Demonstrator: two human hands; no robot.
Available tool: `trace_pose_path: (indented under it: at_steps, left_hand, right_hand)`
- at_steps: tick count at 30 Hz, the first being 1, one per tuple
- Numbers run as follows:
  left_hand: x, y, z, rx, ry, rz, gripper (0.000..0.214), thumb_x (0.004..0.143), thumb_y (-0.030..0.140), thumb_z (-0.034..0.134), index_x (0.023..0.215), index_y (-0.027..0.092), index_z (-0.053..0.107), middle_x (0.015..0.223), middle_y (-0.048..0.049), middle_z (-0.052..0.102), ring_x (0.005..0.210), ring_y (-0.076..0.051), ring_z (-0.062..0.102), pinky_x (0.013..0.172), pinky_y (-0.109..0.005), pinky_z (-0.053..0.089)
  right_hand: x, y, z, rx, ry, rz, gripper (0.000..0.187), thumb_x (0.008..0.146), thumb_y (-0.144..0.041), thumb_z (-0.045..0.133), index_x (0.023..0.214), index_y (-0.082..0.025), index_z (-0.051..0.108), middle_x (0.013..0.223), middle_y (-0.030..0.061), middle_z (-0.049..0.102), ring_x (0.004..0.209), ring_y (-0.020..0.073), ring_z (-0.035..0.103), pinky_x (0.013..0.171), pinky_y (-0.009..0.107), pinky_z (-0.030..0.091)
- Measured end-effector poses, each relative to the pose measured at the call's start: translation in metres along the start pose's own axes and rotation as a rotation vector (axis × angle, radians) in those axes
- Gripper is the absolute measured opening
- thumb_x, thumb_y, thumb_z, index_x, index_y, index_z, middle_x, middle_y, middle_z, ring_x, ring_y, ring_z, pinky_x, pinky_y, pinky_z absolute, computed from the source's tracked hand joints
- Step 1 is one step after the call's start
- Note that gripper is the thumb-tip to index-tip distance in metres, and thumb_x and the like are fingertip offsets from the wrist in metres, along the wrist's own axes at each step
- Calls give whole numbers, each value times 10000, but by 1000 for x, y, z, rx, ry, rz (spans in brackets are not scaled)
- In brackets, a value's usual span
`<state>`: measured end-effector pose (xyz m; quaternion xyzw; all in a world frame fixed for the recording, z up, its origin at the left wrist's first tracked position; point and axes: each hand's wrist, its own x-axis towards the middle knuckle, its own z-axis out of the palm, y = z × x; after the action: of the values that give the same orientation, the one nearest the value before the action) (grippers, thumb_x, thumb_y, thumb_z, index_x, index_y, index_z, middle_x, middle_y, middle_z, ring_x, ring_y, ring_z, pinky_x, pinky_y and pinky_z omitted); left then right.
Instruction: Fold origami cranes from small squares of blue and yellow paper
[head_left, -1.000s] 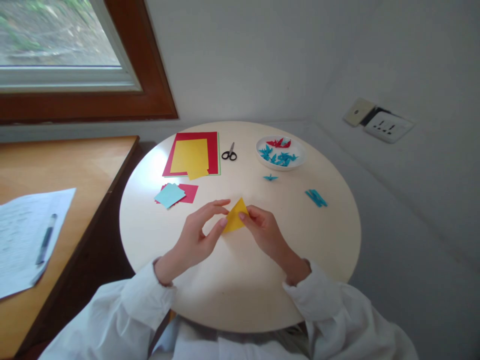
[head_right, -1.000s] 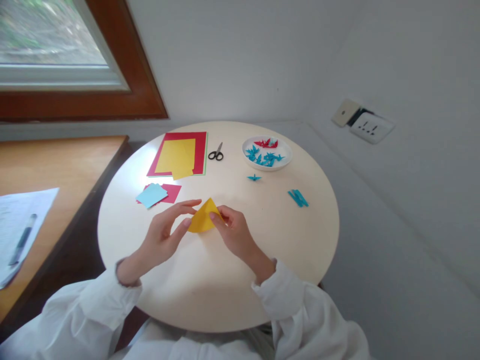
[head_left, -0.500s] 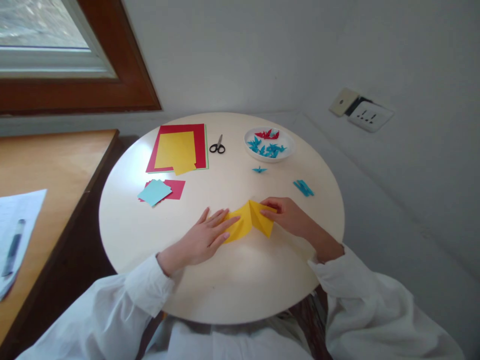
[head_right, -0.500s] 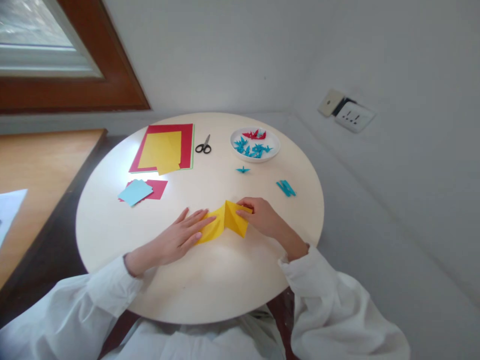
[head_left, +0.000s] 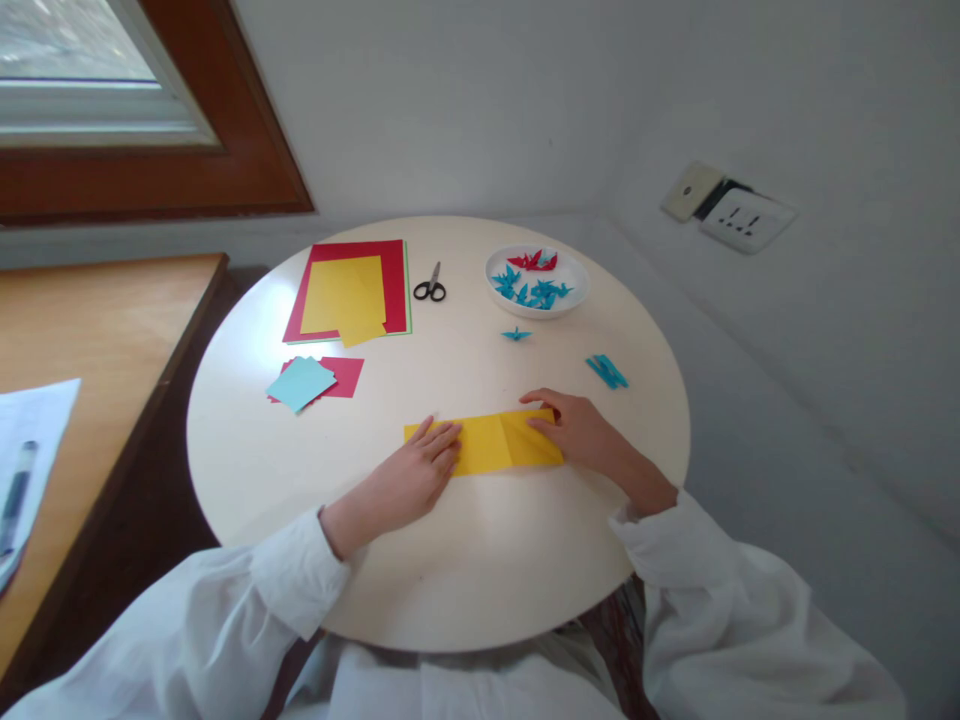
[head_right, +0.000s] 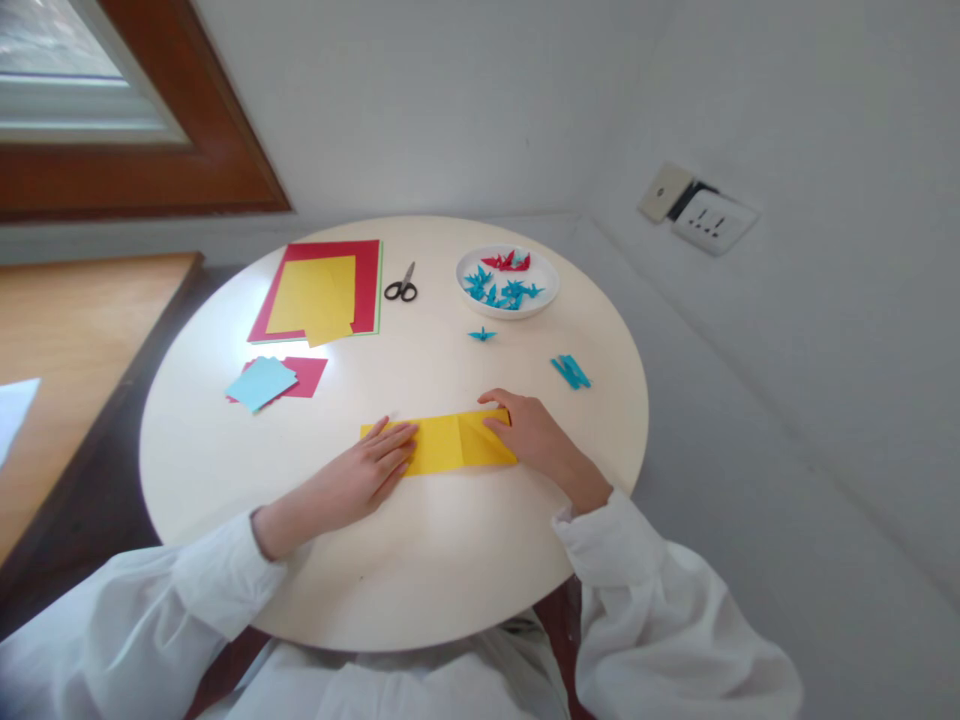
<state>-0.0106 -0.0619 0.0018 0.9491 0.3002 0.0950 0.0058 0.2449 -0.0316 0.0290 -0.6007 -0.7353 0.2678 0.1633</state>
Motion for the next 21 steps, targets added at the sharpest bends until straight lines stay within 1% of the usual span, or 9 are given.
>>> trace_pose_path:
  at_steps: [2,4,7,9,11,12,14,17,21]
  left_hand:
    - [6,3,0,-4,23,-1,319,938,166,305,1062,80,586,1138,-145,614,1165,-234,512,1057,-443,345]
    - [12,8,-1,-17,25,-34,331,943,183,289,1060,88,583,1068,-136,620,1075,-234,549,1002,-434,400]
    - [20,15,-1,-23,2,-137,387,945,281,296,1196,80,512,1002,-155,592,962,-257,556,853,-435,479]
    - [25,19,2,-14,-4,-201,448,936,349,316,1265,83,464,987,-165,573,930,-275,546,818,-459,478]
    - [28,22,5,-21,1,-231,470,928,368,330,1274,77,459,997,-179,564,963,-296,533,859,-498,448]
    - [30,23,7,-34,6,-228,461,928,351,333,1262,63,466,1024,-191,561,1008,-308,520,890,-509,429]
    - [33,23,10,-68,9,-194,417,928,275,325,1222,25,481,1134,-226,538,1138,-322,464,957,-503,394]
    - [35,21,13,-118,-18,-113,362,914,181,311,1165,-10,487,1312,-257,444,1287,-319,349,1039,-481,336]
    - [35,18,14,-175,-59,-89,342,895,173,342,1179,25,460,1371,-240,408,1322,-302,318,1078,-493,281]
  right_hand:
    - [0,3,3,4,56,46,302,768,-195,514,1047,-178,628,802,48,688,658,153,606,618,261,459]
    - [-1,6,7,14,107,72,304,783,-204,496,1059,-173,621,689,24,650,605,143,584,574,248,439]
    - [-2,9,14,29,161,60,314,798,-203,470,1078,-163,606,666,18,626,591,139,575,562,244,431]
    - [-3,11,18,12,192,38,322,809,-201,448,1090,-155,596,666,25,623,585,144,569,569,255,433]
    - [-3,11,22,-19,222,22,329,818,-194,424,1099,-153,591,682,37,632,585,150,565,584,271,438]
    - [-3,12,24,-35,237,14,333,820,-189,415,1101,-152,590,699,45,642,587,154,564,593,279,441]
    - [-2,13,26,-67,262,-7,338,821,-179,401,1100,-152,591,743,63,661,604,164,571,617,297,449]
    - [0,15,29,-110,280,-40,344,822,-161,386,1094,-145,596,819,90,684,675,187,605,679,325,463]
    - [1,17,32,-152,297,-65,346,826,-150,372,1086,-141,601,960,121,693,802,216,636,764,363,469]
